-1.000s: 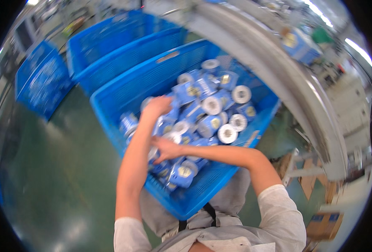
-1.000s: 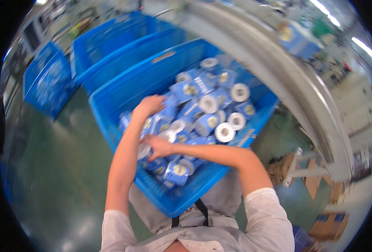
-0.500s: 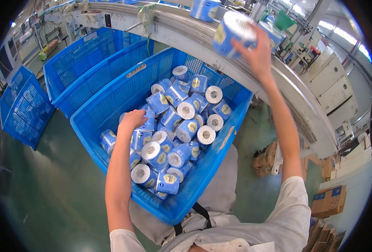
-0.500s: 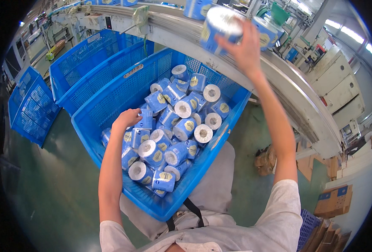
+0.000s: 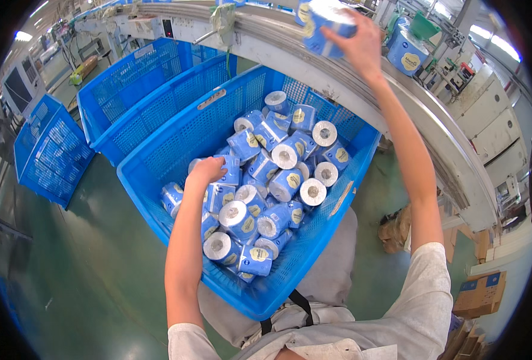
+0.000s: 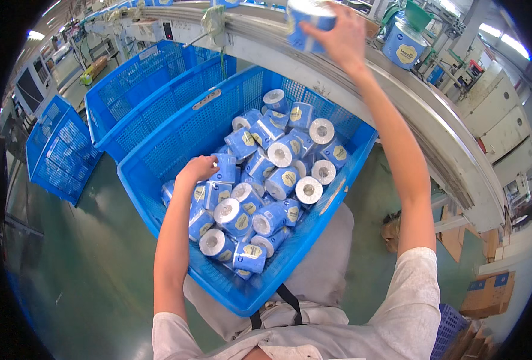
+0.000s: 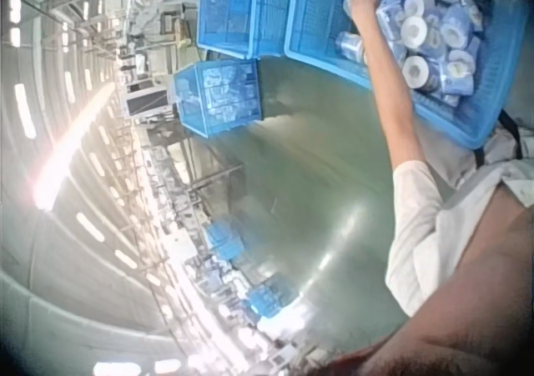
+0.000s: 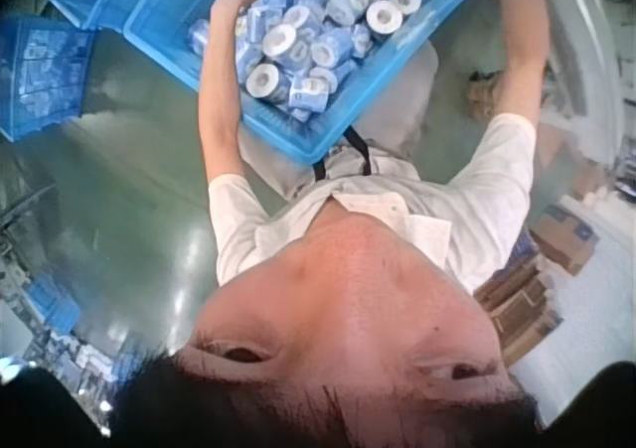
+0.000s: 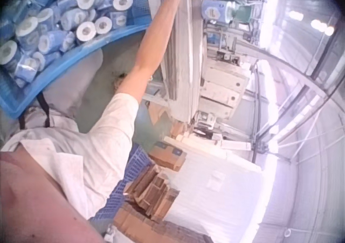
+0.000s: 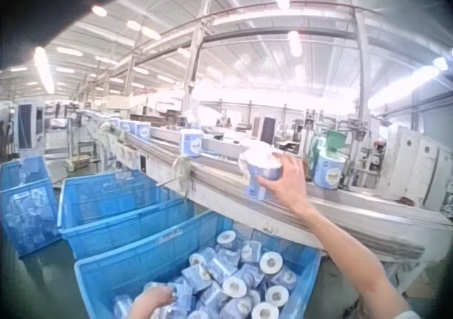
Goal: The person picks up rolls of blue-labeled paper products from a large blue bin and places them onto a moving conveyor belt one by one.
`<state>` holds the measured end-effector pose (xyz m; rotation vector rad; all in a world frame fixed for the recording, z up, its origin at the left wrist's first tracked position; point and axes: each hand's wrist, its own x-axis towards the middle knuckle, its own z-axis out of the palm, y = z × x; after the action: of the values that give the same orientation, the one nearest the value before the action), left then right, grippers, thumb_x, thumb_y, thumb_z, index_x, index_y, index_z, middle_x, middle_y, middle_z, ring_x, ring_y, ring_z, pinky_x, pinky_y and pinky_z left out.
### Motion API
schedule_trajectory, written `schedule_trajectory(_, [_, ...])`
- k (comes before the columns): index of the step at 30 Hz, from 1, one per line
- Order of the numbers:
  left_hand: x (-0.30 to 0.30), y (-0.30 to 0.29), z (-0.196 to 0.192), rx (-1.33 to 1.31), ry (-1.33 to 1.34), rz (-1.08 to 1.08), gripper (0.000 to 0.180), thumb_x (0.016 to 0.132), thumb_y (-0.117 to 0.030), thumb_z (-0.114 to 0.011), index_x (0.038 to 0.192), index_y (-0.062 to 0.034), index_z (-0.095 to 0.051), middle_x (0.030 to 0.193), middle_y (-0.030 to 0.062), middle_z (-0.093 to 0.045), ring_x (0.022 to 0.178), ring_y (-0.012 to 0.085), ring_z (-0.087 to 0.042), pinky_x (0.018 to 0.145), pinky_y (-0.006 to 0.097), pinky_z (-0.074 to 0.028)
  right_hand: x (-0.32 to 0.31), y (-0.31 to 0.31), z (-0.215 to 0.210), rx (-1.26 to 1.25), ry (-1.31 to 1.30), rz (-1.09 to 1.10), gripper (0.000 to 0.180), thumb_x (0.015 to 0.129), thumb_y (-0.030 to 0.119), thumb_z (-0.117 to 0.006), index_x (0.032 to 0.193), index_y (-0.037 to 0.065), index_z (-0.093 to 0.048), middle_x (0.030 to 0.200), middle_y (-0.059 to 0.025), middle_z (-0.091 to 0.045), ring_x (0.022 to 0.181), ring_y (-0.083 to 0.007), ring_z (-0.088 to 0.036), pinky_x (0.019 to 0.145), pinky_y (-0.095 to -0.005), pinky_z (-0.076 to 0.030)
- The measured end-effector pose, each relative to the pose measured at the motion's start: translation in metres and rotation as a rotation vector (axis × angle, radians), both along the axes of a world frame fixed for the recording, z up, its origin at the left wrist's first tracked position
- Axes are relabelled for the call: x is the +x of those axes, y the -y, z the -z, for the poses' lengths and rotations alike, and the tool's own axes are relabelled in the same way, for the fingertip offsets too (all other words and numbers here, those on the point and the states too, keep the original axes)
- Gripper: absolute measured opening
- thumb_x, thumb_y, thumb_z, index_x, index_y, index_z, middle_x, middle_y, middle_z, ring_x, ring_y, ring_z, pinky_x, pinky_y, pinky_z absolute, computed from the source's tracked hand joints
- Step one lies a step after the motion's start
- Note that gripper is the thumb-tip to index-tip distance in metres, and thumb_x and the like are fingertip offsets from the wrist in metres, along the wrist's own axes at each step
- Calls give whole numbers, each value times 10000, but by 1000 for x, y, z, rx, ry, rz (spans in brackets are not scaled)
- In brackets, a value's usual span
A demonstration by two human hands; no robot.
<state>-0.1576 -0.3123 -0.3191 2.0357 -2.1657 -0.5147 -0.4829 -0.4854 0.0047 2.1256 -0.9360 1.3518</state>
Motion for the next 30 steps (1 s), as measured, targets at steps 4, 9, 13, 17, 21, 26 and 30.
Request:
schedule_trajectory(4, [-13,9,-5,18,0,7,344,892,-325,-650,1124,-72,-656,1097,206,-698,1025,379,-668,881,488,-542,-26,32,-33,228,62,407,786,743,471,-803,1345,37,-546,1301,-213,-546,1251,-377,-484,1060,-453,-394])
schedule_trajectory(9, [-10,11,-7,-1,32,21,340,889,-312,-655,1138,-81,-669,1138,207,-687,1056,375,-659,893,473,-543,-18,59,-18,45,106,443,863,725,489,-804,1410,70,-488,1419,-230,-423,1278,-405,-451,1086,-494,-366])
schedule_trajectory(13, [-3,-6,-9,53,36,-39,328,880,-303,-650,1118,-81,-687,1136,203,-690,1052,378,-663,888,475,-547,37,-15,86,163,-207,-288,462,819,266,-757,1218,61,-643,1185,-146,-646,1143,-320,-583,973,-412,-458])
schedule_trajectory(17, [-21,-3,-25,43,39,-29,320,883,-301,-634,1097,-70,-696,1128,196,-697,1040,378,-672,881,479,-551,50,-109,247,972,-1018,-636,662,786,215,-785,1378,90,-517,1280,-169,-602,1195,-337,-564,1008,-429,-466])
schedule_trajectory(21, [-10,-8,-26,56,71,-41,354,909,-317,-597,1178,-95,-660,1143,197,-689,1049,388,-659,890,479,-538,92,-170,338,1082,-1101,-677,981,718,550,-806,1442,16,-417,1284,-269,-576,1204,-429,-545,1009,-485,-456])
schedule_trajectory(26, [-27,30,-5,6,38,57,284,880,-256,-590,1054,-63,-707,1123,209,-695,1052,381,-668,875,493,-554,108,-166,413,934,-1185,-687,986,644,549,-832,1440,119,-441,1245,-275,-520,1148,-455,-530,933,-524,-498])
schedule_trajectory(30, [2,1,-10,19,21,-52,333,905,-318,-587,1114,-69,-662,1102,233,-689,1036,397,-664,890,511,-537,101,-174,312,1043,-1138,-638,1008,641,520,-836,1489,176,-414,1354,-266,-452,1194,-468,-496,1000,-518,-466])
